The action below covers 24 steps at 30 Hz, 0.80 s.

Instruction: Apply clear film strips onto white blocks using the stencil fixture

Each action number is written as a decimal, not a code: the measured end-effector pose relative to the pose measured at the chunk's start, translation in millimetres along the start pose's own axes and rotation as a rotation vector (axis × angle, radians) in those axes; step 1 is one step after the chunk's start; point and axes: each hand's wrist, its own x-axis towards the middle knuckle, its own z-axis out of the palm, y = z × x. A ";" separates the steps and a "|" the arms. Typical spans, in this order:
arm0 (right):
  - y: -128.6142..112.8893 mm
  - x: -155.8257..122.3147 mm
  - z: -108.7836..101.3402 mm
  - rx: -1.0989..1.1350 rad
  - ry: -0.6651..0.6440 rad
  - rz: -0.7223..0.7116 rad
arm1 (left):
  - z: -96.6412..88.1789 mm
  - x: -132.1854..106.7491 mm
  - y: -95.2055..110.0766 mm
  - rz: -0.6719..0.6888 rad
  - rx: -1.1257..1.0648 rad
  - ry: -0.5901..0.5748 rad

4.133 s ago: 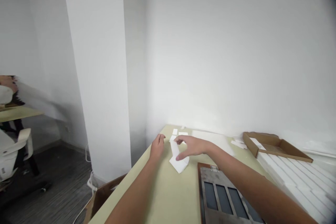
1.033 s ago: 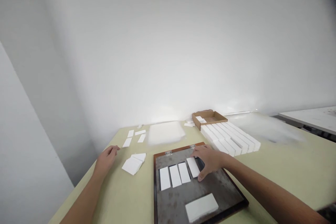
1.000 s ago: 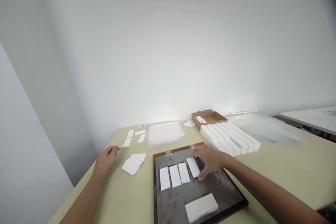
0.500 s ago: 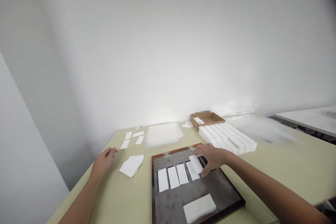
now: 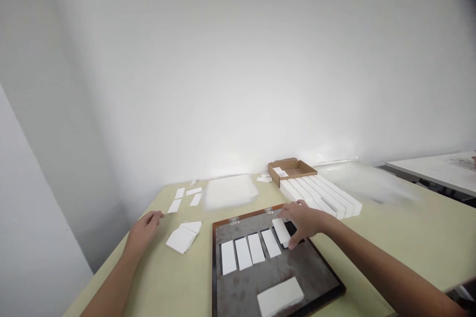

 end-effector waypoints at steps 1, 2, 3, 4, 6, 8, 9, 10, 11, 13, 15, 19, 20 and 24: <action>-9.2 0.6 -5.5 0.002 0.016 -0.024 | 0.4 0.0 -0.3 0.005 -0.001 0.001; -20.9 2.9 -11.4 0.004 0.031 -0.056 | 1.0 0.0 -0.5 0.009 -0.003 0.003; -35.1 7.6 -17.2 0.009 0.041 -0.101 | 1.6 0.0 -0.8 0.011 -0.004 0.008; -51.4 15.1 -22.6 0.012 0.056 -0.151 | 2.3 -0.1 -1.0 0.012 -0.005 0.014; -87.9 38.7 -30.5 0.014 0.095 -0.257 | 3.1 -0.4 -1.2 0.011 -0.003 0.025; -124.4 71.5 -33.9 0.006 0.142 -0.343 | 2.9 -1.3 -1.1 0.015 0.003 0.027; -140.4 89.3 -34.2 0.002 0.166 -0.371 | 2.6 -1.9 -1.2 0.020 0.007 0.025; -154.0 106.6 -33.7 -0.003 0.182 -0.387 | 2.2 -2.7 -1.3 0.027 0.012 0.022; -164.4 122.4 -32.9 -0.006 0.188 -0.392 | 1.9 -3.4 -1.5 0.035 0.018 0.019; -173.3 145.1 -30.7 -0.005 0.182 -0.384 | 1.9 -4.7 -2.4 0.050 0.033 0.019; -164.7 151.0 -28.3 0.012 0.179 -0.364 | 2.8 -5.4 -3.6 0.067 0.047 0.018; -107.9 109.9 -19.0 0.116 0.233 -0.328 | 5.3 -5.4 -4.9 0.086 0.065 0.012; -90.3 92.3 -15.3 0.154 0.259 -0.308 | 5.4 -5.4 -4.8 0.088 0.068 0.015; -27.0 24.9 3.4 0.289 0.402 -0.237 | 2.6 -7.6 0.2 0.109 0.076 0.045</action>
